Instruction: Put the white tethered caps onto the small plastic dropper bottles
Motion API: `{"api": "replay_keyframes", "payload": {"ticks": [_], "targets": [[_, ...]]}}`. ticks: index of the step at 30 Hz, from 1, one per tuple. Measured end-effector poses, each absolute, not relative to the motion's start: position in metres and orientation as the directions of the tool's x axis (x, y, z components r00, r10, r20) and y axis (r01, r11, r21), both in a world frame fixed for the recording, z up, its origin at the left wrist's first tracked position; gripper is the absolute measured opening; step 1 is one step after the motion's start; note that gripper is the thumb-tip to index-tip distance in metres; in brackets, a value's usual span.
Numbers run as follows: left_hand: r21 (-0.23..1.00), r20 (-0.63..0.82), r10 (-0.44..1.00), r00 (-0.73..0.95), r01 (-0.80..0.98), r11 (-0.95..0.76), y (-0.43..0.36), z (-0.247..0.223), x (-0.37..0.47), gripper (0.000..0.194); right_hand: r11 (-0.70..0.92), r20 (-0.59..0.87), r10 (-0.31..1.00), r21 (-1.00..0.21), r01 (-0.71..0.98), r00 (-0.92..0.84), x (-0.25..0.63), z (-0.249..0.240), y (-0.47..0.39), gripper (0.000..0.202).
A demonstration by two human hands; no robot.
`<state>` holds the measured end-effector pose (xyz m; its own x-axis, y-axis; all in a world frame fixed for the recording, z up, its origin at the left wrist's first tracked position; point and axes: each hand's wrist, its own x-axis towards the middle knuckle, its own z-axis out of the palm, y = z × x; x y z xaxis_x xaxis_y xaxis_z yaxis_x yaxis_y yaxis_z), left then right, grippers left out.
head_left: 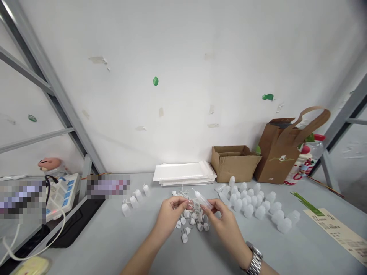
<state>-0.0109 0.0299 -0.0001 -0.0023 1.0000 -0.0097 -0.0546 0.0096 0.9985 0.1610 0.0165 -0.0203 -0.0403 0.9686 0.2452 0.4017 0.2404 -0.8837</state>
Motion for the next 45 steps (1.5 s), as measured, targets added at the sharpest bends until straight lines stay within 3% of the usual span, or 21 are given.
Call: {"api": "replay_keyframes", "payload": {"ticks": [9, 13, 20, 31, 36, 45], "targets": [[0.979, -0.030, 0.991, -0.132, -0.203, 0.003, 0.032, -0.003, -0.015, 0.024, 0.217, 0.239, 0.971, -0.871, 0.441, -0.006, 0.162, -0.023, 0.018, 0.026], [0.937, -0.081, 0.982, -0.169, -0.349, 0.017, 0.030, -0.001, -0.017, 0.025, 0.240, 0.243, 0.968, -0.846, 0.477, -0.057, 0.159, -0.023, 0.013, 0.023], [0.791, -0.234, 0.972, 0.003, -0.582, 0.192, 0.030, -0.002, -0.014, 0.011, 0.305, 0.258, 0.952, -0.810, 0.501, -0.163, 0.153, -0.021, 0.002, 0.021], [0.750, -0.257, 0.963, 0.080, -0.612, 0.251, 0.028, -0.003, -0.012, 0.009, 0.347, 0.298, 0.938, -0.791, 0.504, -0.178, 0.152, -0.019, -0.001, 0.019], [0.788, -0.233, 0.969, 0.081, -0.568, 0.237, 0.028, -0.003, -0.013, 0.010, 0.338, 0.273, 0.941, -0.790, 0.511, -0.200, 0.153, -0.018, -0.001, 0.019], [0.916, -0.169, 0.986, 0.014, -0.368, 0.162, 0.029, -0.007, -0.013, 0.030, 0.335, 0.251, 0.942, -0.756, 0.563, -0.223, 0.153, -0.017, -0.001, 0.023]]}}
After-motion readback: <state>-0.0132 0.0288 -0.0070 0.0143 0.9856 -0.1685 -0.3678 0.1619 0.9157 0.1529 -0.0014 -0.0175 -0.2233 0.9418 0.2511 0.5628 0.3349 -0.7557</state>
